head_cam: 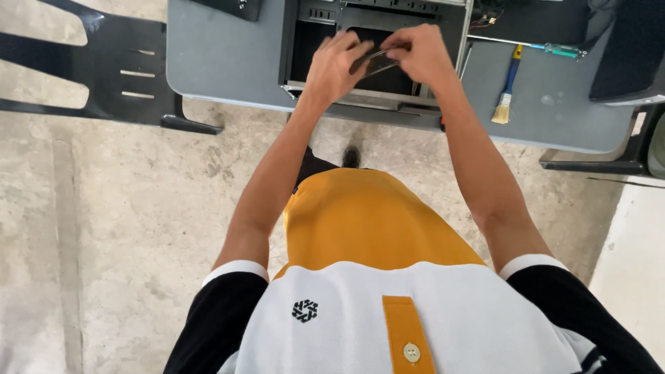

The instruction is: Disassembling a computer case and installing a motherboard into the chassis.

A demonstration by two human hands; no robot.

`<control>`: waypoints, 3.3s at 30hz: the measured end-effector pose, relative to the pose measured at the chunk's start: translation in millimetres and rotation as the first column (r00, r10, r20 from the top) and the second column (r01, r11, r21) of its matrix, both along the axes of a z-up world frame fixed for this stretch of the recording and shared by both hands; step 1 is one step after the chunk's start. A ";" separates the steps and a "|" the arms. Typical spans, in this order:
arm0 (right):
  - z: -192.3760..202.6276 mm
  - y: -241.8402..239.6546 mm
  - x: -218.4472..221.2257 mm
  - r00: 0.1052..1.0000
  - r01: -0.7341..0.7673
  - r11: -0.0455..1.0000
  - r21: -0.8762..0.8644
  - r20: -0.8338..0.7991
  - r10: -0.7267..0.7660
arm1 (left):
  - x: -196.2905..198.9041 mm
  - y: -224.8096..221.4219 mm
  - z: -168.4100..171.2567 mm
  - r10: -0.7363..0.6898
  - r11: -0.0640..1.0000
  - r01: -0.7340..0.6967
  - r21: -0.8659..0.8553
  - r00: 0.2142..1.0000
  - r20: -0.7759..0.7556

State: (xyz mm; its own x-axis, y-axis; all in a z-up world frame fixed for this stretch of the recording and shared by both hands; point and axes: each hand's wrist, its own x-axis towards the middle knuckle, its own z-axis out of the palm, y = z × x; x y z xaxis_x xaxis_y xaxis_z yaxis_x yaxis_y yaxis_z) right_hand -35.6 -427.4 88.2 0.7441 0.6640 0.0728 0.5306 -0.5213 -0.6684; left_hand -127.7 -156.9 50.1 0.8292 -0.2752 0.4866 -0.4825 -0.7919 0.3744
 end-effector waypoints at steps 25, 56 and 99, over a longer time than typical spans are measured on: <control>-68.6 23.3 5.5 0.903 -0.269 0.753 -0.600 -0.430 -0.020 | -80.1 30.6 -192.4 0.225 0.873 -0.418 -0.252 0.803 -0.552; 31.8 10.0 -15.9 0.711 -0.503 0.623 -0.600 -0.696 -0.097 | -6.4 55.1 -216.3 0.137 0.972 0.080 0.220 0.568 -0.811; 19.4 5.3 -10.1 0.722 -0.493 0.657 -0.571 -0.689 -0.057 | -3.4 69.8 -176.3 -0.044 0.951 0.253 0.180 0.684 -0.728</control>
State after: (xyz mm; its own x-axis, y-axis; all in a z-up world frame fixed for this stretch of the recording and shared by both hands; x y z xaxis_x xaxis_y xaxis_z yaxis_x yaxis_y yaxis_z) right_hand -45.6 -422.2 107.6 0.2455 0.4483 -0.8595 0.3158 -0.8753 -0.3663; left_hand -131.1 -87.1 -126.2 0.8307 -0.4476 -0.3311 -0.2741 -0.8464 0.4565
